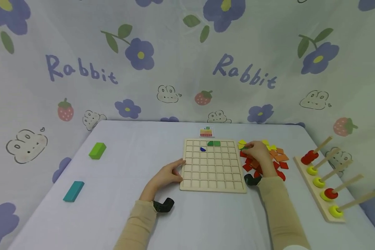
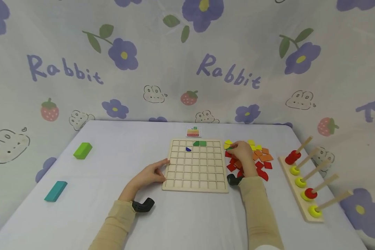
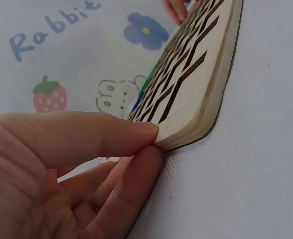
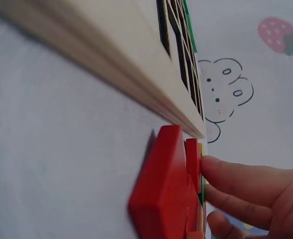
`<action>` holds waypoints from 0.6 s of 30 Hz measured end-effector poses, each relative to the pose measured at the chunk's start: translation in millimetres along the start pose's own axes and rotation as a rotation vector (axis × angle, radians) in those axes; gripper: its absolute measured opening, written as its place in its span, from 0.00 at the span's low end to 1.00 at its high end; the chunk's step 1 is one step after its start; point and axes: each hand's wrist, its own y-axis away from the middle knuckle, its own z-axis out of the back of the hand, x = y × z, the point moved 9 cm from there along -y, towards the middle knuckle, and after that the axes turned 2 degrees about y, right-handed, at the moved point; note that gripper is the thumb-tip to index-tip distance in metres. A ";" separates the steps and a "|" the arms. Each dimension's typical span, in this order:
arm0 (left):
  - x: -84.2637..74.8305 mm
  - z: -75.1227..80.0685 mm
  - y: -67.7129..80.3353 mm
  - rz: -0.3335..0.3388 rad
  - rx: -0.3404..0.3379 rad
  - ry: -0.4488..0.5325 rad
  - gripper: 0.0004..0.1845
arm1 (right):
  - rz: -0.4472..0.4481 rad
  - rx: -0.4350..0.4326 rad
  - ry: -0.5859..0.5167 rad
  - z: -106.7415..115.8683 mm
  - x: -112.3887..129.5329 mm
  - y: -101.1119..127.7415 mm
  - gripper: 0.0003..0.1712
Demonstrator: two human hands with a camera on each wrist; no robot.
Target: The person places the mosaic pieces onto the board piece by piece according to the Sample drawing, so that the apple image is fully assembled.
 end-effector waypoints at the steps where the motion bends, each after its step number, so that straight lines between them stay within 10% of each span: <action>1: -0.3 -0.2 0.3 -0.001 -0.001 -0.001 0.38 | -0.004 0.004 0.022 -0.6 -1.1 -0.1 0.25; 18: 1.9 -1.6 -1.7 0.001 -0.013 0.007 0.37 | 0.091 -0.009 -0.223 4.6 0.5 -3.0 0.18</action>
